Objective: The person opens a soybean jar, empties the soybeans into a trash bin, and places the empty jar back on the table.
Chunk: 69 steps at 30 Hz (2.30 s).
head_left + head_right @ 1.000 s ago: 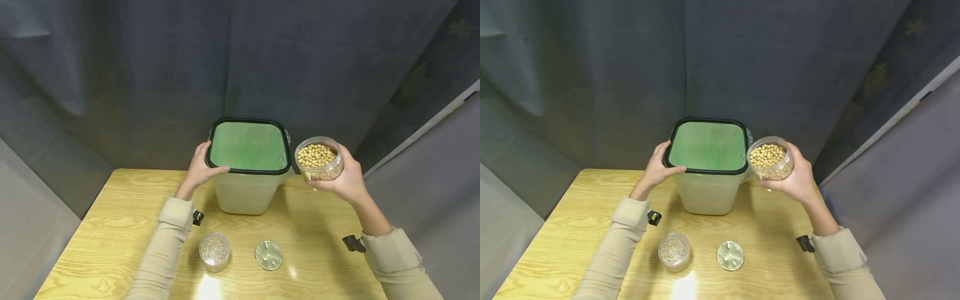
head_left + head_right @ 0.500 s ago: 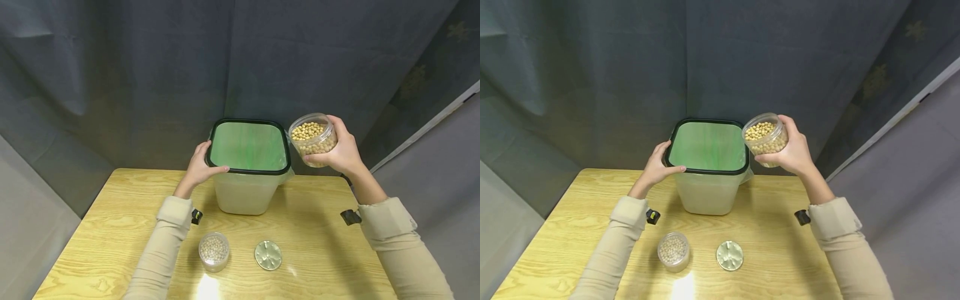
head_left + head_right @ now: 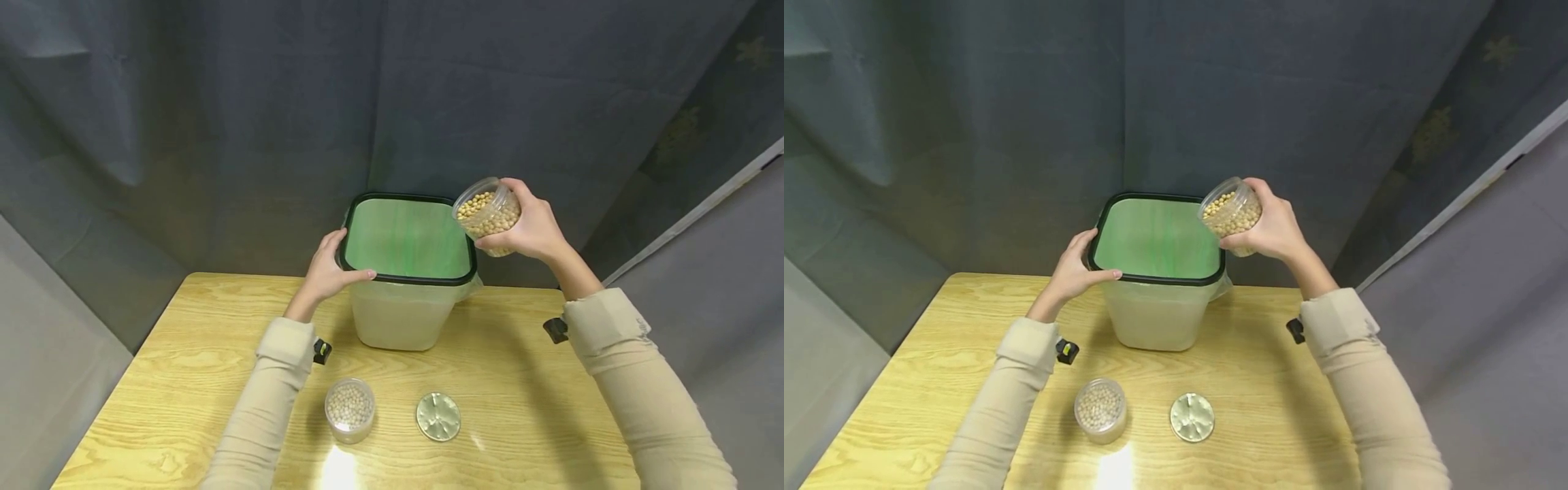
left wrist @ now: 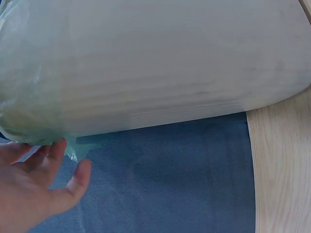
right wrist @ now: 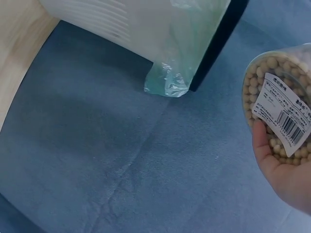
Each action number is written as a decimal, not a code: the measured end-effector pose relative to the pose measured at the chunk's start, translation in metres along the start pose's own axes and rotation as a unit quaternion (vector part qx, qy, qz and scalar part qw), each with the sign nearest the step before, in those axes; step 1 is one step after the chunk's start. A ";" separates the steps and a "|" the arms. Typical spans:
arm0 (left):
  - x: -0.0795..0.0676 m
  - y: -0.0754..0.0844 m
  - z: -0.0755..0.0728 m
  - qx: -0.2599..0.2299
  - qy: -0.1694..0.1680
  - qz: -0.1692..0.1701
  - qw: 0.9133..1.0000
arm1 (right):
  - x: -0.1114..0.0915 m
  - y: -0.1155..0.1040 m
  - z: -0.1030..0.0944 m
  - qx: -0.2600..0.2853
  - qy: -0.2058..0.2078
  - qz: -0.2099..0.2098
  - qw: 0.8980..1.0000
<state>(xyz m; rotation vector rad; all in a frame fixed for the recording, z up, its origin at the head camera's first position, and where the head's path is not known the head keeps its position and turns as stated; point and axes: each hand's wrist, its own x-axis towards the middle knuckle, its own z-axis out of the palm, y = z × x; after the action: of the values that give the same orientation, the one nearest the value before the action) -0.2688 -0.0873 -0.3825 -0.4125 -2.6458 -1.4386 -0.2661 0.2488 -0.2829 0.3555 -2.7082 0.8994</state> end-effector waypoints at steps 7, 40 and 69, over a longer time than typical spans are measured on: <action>0.000 0.002 0.001 -0.006 0.000 -0.003 1.000 | 0.015 0.003 0.008 -0.022 -0.023 -0.007 0.999; 0.003 0.000 0.001 0.012 -0.002 0.010 1.000 | 0.039 -0.017 0.024 -0.207 -0.079 -0.129 0.967; 0.000 0.000 0.006 -0.007 0.008 0.005 1.000 | 0.039 -0.032 0.021 -0.297 -0.121 -0.174 0.931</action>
<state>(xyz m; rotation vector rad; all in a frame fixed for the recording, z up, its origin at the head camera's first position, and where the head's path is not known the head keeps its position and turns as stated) -0.2687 -0.0821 -0.3863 -0.4127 -2.6196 -1.4535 -0.2965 0.2058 -0.2691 0.8127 -2.8233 -0.0770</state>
